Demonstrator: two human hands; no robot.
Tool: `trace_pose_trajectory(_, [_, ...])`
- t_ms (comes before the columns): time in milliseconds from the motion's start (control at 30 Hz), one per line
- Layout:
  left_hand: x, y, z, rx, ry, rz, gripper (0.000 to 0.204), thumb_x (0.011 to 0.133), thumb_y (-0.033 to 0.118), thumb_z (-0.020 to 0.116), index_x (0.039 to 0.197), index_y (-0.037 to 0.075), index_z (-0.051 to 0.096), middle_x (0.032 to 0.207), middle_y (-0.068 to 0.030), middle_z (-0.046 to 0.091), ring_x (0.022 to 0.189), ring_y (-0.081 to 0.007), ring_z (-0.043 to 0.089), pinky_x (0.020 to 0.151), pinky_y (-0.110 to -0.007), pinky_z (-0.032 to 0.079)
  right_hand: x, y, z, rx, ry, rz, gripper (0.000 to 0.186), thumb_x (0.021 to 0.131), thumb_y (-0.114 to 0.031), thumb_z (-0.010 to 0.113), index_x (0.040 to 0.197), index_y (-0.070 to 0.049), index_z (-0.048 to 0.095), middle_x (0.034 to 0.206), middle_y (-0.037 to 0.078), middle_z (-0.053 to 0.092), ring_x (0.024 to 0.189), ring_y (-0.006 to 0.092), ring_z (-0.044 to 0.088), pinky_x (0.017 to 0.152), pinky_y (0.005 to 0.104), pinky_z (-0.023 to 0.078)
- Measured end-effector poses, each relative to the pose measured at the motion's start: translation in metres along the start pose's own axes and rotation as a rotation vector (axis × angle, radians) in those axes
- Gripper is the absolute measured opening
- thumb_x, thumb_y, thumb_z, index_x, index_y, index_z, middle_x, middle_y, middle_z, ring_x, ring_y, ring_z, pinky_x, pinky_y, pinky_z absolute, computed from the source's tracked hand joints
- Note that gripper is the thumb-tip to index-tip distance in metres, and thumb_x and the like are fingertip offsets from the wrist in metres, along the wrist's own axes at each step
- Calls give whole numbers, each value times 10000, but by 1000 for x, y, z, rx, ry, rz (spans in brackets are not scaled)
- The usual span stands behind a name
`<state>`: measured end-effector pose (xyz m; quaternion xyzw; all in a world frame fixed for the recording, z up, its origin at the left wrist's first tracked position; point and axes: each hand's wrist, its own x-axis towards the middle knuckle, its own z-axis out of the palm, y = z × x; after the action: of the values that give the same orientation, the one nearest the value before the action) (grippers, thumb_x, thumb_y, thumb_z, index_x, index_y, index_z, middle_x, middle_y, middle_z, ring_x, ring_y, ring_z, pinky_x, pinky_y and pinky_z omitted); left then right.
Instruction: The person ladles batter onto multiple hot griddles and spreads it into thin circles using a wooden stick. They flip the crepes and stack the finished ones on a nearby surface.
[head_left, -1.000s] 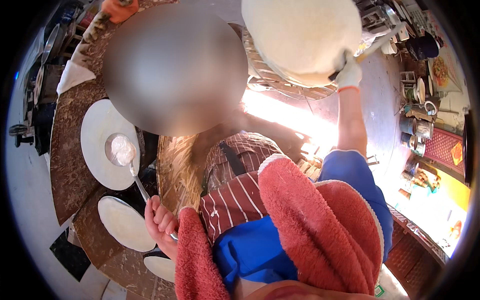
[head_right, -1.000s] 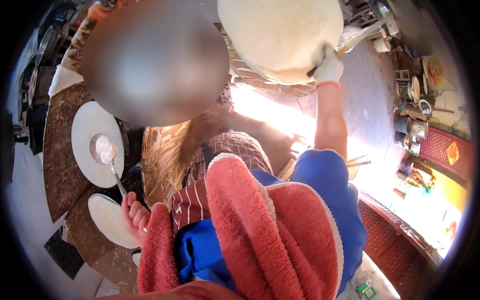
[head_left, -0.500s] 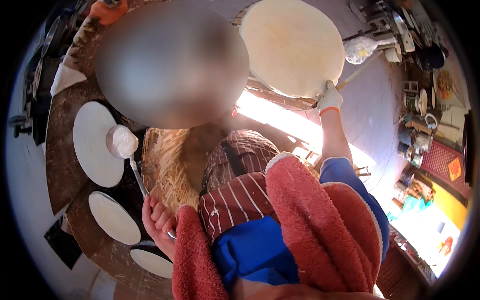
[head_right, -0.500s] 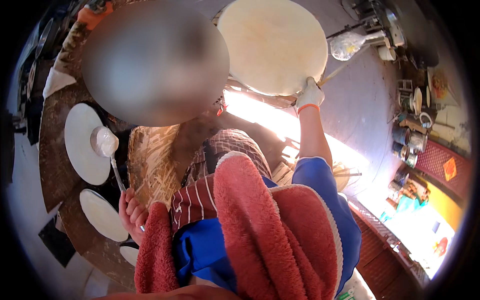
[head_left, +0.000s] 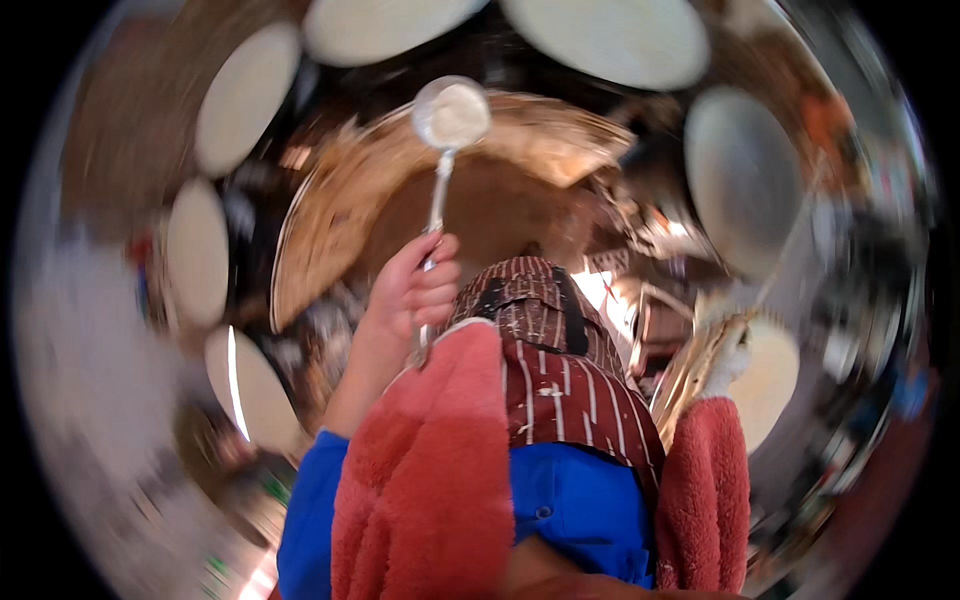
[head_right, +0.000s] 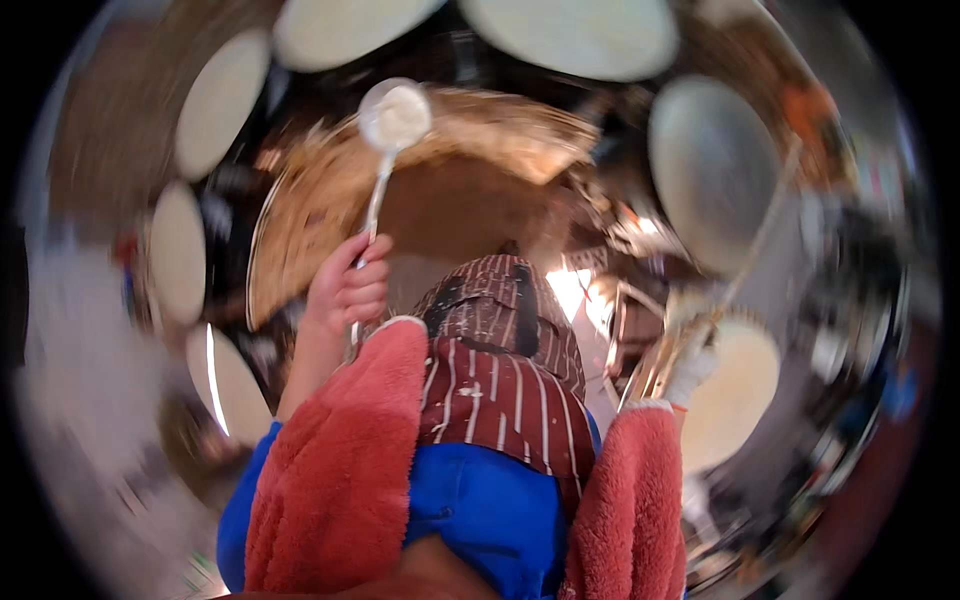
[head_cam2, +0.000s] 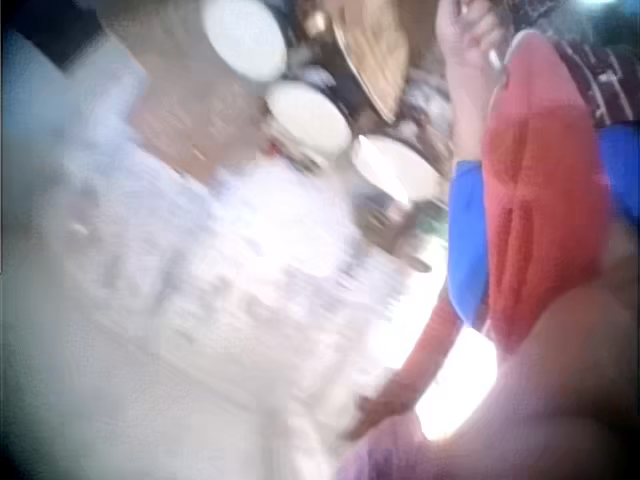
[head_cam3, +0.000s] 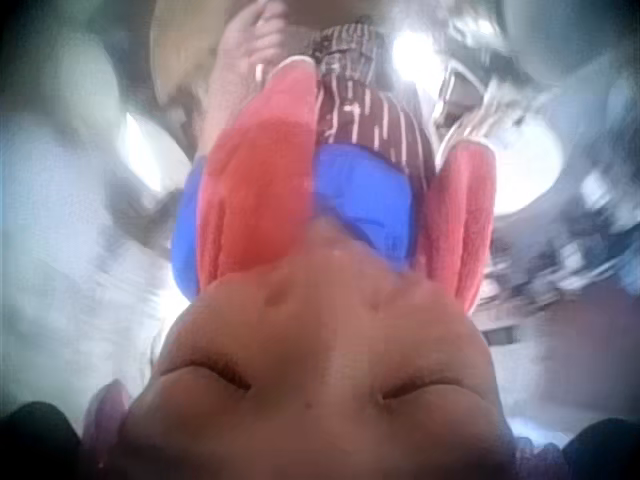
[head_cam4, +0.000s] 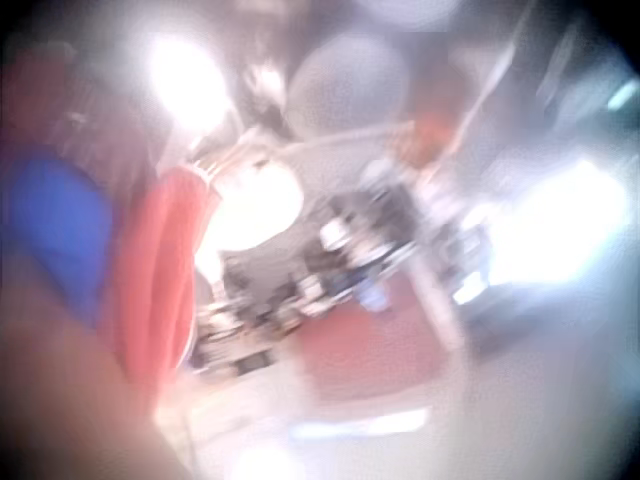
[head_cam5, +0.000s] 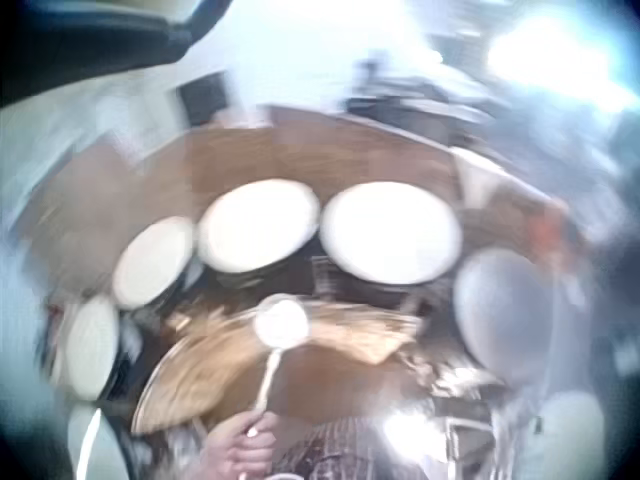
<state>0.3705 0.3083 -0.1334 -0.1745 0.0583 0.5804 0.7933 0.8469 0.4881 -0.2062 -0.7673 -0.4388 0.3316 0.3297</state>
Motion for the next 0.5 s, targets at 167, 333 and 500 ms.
trace_pose_trajectory(167, [-153,-62,-95,-2,300,703,391,931,468,405,735,130,420,476,63,249,345,-52,240,321,-243,253,-154,-82,224,-129,-1184,-633,168,873,-168,576,932,-11,561,687,-4,532,561,73,452,493,246,375])
trace_pose_trajectory(333, [-220,-254,-139,-215,877,1198,329,916,396,495,700,165,406,486,75,244,364,-48,227,335,-235,224,-321,-94,212,-321,-1932,-1313,180,849,-127,578,1005,-39,554,681,167,595,576,286,606,530,360,467])
trace_pose_trajectory(500, [-310,-411,-222,-782,960,1155,287,932,286,446,683,158,386,494,76,277,351,-63,248,308,-246,180,-520,-55,161,-1146,-2210,-1733,418,899,-211,444,1298,-95,396,828,215,630,760,361,632,676,467,495])
